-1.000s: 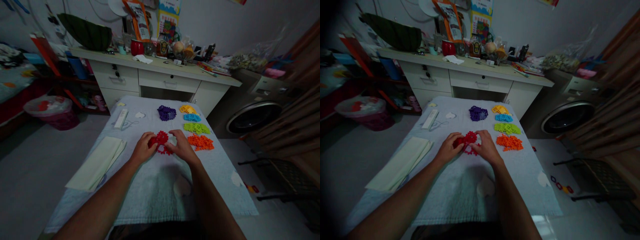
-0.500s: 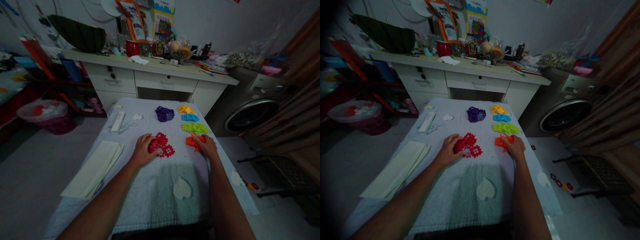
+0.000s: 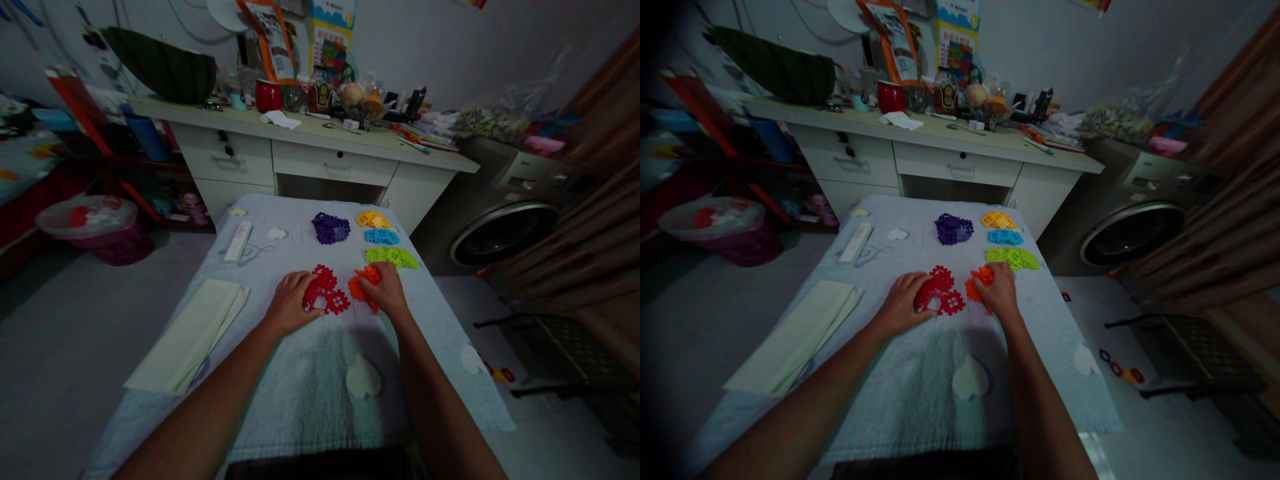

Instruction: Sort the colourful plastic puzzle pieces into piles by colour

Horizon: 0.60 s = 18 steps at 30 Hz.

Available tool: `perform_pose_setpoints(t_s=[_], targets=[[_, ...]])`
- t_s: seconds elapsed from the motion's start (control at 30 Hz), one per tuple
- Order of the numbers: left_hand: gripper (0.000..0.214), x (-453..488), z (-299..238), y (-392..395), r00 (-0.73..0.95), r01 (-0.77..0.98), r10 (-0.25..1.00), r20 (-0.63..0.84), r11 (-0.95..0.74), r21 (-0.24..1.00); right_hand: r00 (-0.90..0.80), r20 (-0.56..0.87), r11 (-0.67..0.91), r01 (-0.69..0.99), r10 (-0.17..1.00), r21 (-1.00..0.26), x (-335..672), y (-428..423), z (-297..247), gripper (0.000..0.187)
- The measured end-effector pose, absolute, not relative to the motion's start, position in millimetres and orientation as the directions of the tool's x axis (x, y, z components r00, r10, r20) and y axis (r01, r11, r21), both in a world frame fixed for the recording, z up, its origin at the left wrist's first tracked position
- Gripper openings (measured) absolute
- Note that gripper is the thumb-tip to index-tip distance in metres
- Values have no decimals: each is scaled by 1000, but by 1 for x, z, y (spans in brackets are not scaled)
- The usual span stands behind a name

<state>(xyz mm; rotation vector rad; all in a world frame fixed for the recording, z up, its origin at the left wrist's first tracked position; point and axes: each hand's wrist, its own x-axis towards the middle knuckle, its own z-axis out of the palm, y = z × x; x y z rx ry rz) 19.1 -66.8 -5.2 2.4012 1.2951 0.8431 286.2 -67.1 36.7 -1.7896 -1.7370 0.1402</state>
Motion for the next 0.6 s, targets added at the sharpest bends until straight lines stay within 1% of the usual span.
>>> perform_pose_setpoints(t_s=[0.07, 0.13, 0.23, 0.33, 0.43, 0.5, 0.57, 0.6], targets=[[80, 19, -5, -67, 422, 665, 835, 353, -550, 505, 82, 377, 147, 829, 923, -540, 268, -63, 39, 29], [81, 20, -5, -67, 418, 659, 837, 352, -546, 517, 34, 387, 219, 778, 921, -589, 247, -59, 41, 26], [83, 20, -3, -68, 404, 639, 838, 368, -546, 542, -41, 398, 313, 693, 916, -650, 221, -54, 43, 33], [82, 20, -1, -69, 391, 626, 840, 377, -543, 560, -64, 422, 366, 625, 904, -689, 216, -53, 50, 39], [81, 20, 0, -69, 388, 617, 840, 380, -543, 570, -56, 400, 345, 622, 915, -703, 234, -55, 55, 35], [81, 20, 0, -69, 384, 614, 840, 382, -542, 574, -65, 342, 299, 655, 937, -694, 250, -59, 54, 34], [81, 20, -1, -69, 380, 617, 843, 381, -538, 575, -87, 266, 247, 710, 960, -660, 262, -63, 47, 37], [81, 20, -1, -69, 378, 618, 844, 381, -536, 575, -96, 231, 225, 740, 968, -634, 266, -66, 43, 42]])
